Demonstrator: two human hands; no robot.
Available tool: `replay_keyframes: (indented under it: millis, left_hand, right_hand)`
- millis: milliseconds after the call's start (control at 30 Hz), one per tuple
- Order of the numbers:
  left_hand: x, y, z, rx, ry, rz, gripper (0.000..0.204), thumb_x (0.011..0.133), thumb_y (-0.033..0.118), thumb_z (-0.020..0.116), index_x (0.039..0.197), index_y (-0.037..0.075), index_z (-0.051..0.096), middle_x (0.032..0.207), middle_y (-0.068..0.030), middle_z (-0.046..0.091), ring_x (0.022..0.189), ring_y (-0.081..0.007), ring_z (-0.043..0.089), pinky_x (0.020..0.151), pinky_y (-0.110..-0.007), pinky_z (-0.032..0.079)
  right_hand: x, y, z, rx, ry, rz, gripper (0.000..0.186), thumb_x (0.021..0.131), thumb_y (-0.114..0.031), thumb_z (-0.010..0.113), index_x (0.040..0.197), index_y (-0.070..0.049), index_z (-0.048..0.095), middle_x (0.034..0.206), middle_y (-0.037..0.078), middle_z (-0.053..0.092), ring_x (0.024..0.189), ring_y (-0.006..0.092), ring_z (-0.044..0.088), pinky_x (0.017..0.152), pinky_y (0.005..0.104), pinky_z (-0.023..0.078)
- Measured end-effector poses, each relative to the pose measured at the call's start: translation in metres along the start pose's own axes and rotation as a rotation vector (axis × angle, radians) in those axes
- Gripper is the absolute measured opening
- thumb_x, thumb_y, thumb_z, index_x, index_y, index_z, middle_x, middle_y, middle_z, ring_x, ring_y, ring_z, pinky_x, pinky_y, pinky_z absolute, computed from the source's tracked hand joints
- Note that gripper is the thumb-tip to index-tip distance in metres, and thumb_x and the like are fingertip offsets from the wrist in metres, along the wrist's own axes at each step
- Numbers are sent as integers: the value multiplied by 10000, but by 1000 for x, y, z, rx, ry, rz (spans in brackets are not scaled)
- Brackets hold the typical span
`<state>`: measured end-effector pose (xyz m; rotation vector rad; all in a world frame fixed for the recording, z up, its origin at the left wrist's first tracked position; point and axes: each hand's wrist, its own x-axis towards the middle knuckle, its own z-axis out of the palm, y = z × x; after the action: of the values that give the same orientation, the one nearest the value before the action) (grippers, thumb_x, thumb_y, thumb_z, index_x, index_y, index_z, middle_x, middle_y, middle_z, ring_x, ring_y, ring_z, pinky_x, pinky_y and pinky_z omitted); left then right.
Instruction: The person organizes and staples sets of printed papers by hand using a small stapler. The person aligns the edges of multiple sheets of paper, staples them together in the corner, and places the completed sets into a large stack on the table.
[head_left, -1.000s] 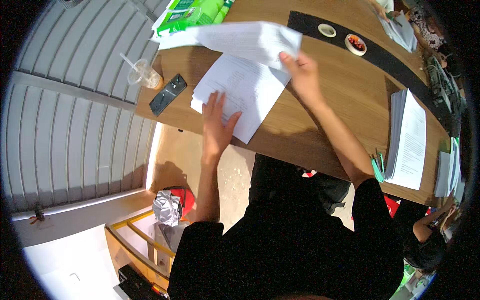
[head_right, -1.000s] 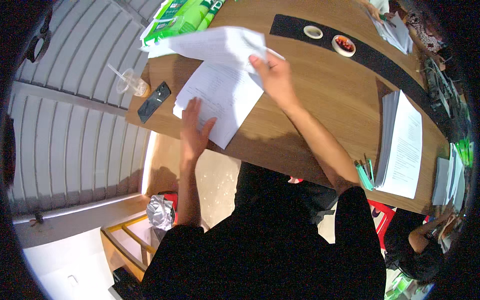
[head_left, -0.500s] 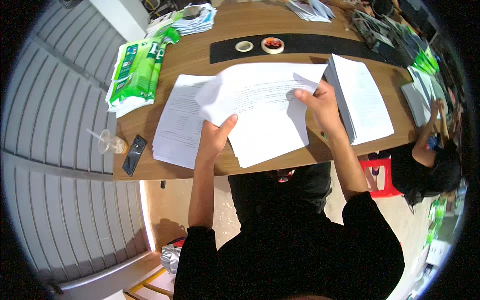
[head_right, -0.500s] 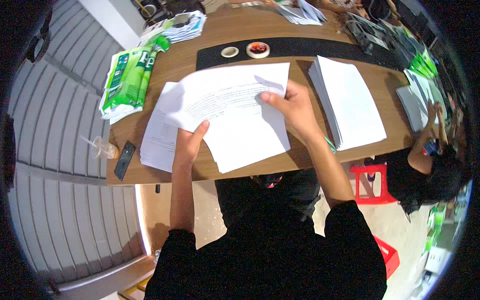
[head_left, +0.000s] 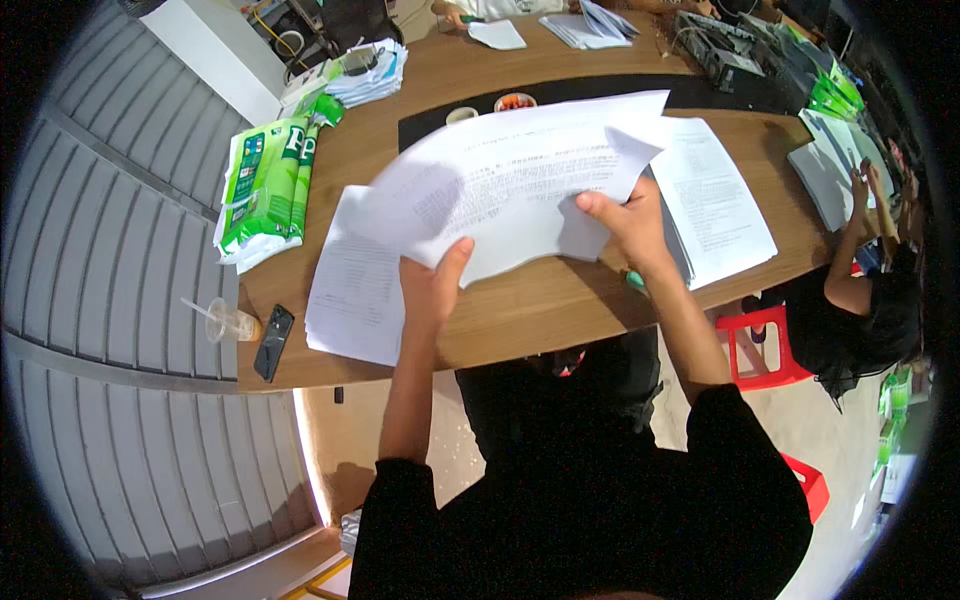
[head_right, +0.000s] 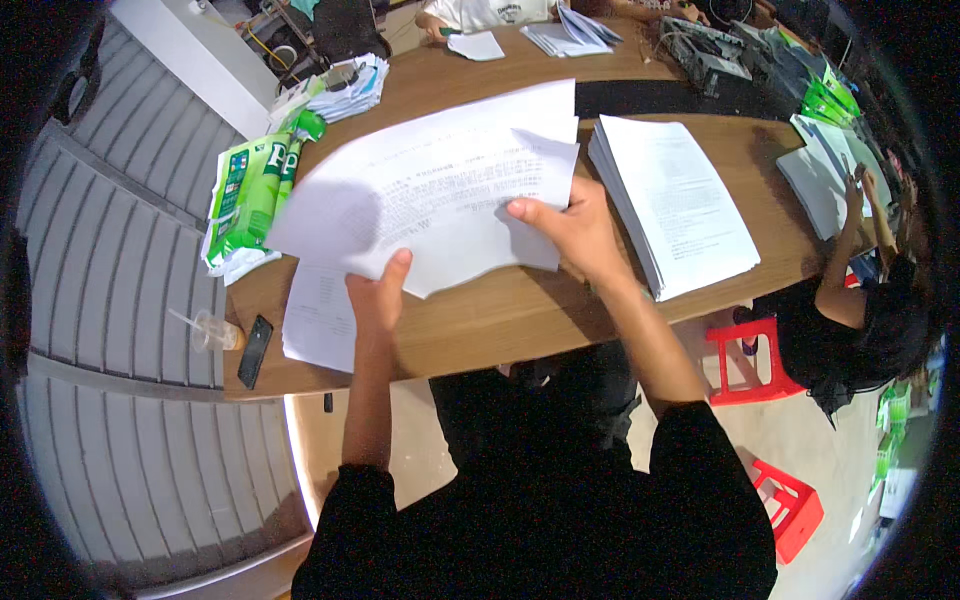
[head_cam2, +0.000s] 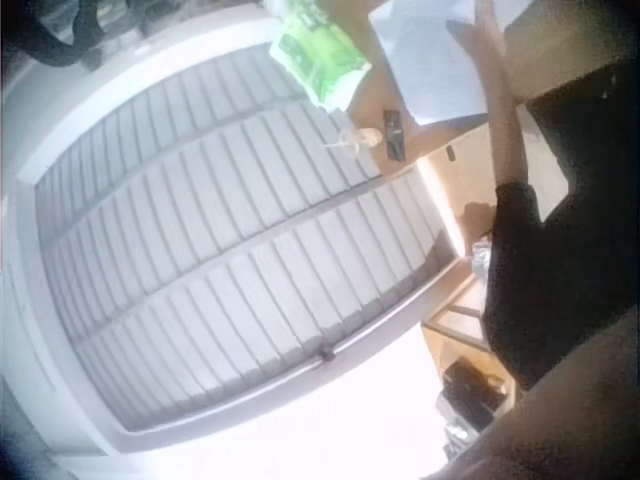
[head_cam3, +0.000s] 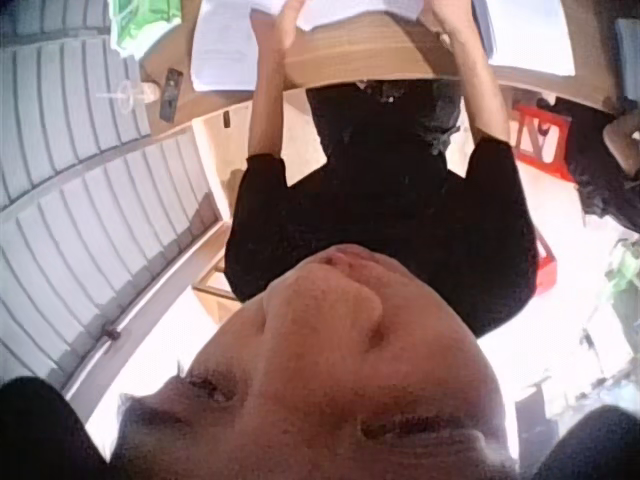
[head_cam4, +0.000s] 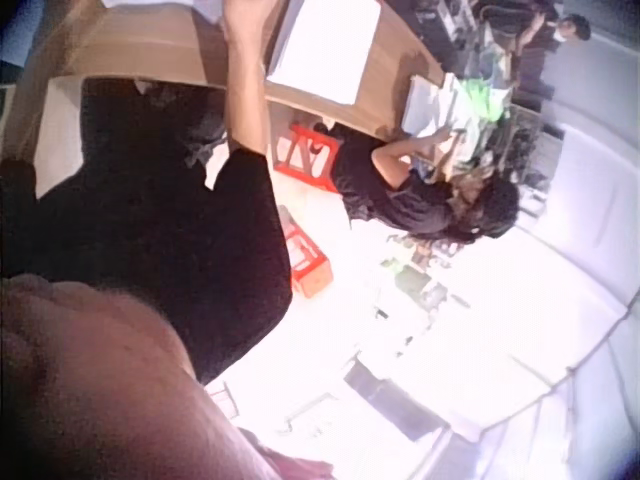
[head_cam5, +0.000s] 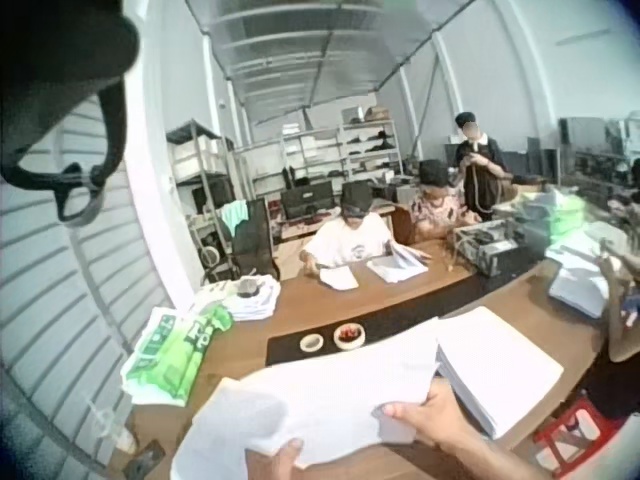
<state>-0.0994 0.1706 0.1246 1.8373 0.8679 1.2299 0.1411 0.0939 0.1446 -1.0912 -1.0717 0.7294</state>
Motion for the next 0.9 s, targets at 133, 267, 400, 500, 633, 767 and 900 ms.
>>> replay_keyframes:
  millis: [133,267,400,500,633,767,900]
  left_hand:
    - [-5,-21,13,-222,-9,-89,372,849,86,662,1173,-66,565,1156,-137,610,1066,-218,564,931,-334,432]
    - [-14,-38,23,-260,33,15,373,842,75,672,1168,-70,562,1123,-127,620,1037,-198,571,916,-325,442]
    - [-18,-43,25,-258,-54,-108,400,836,77,687,1183,-70,551,1149,-124,610,1048,-186,564,918,-319,442]
    - [-23,-44,32,-210,-10,-50,396,831,70,698,1175,-69,561,1137,-116,614,1038,-187,568,917,-315,442]
    - [-18,-54,31,-246,-53,-101,416,819,43,706,1191,-63,553,1136,-110,611,1035,-189,567,928,-318,441]
    - [-24,-45,28,-199,-37,-140,400,820,32,701,1181,-61,557,1127,-111,611,1027,-187,567,927,-315,442]
    - [-24,-49,32,-230,-25,-121,366,821,34,699,1153,-60,576,1123,-110,614,1022,-182,567,920,-311,444]
  right_hand:
    - [-9,21,-10,-86,-21,24,332,790,-193,780,1023,26,689,972,113,709,881,147,649,793,292,512]
    - [-9,26,-12,-142,-19,6,307,795,-190,772,1005,21,698,960,107,711,866,143,649,776,285,511]
    - [-19,36,-18,-102,-25,127,295,816,-172,751,1033,18,688,975,95,707,864,147,644,785,298,510]
    - [-24,47,-20,-71,-30,35,371,815,-201,753,1101,17,661,1042,109,690,964,158,618,852,313,485]
    - [-4,11,-36,-56,-71,-52,462,839,-289,729,1172,10,612,1076,94,659,986,145,588,867,297,466]
    - [15,-22,-33,21,-162,-261,508,891,-375,662,1201,13,555,1054,58,619,965,124,567,847,284,460]
    - [11,-44,-19,-6,-98,-284,628,880,-574,583,1128,4,580,989,52,619,928,111,575,797,250,440]
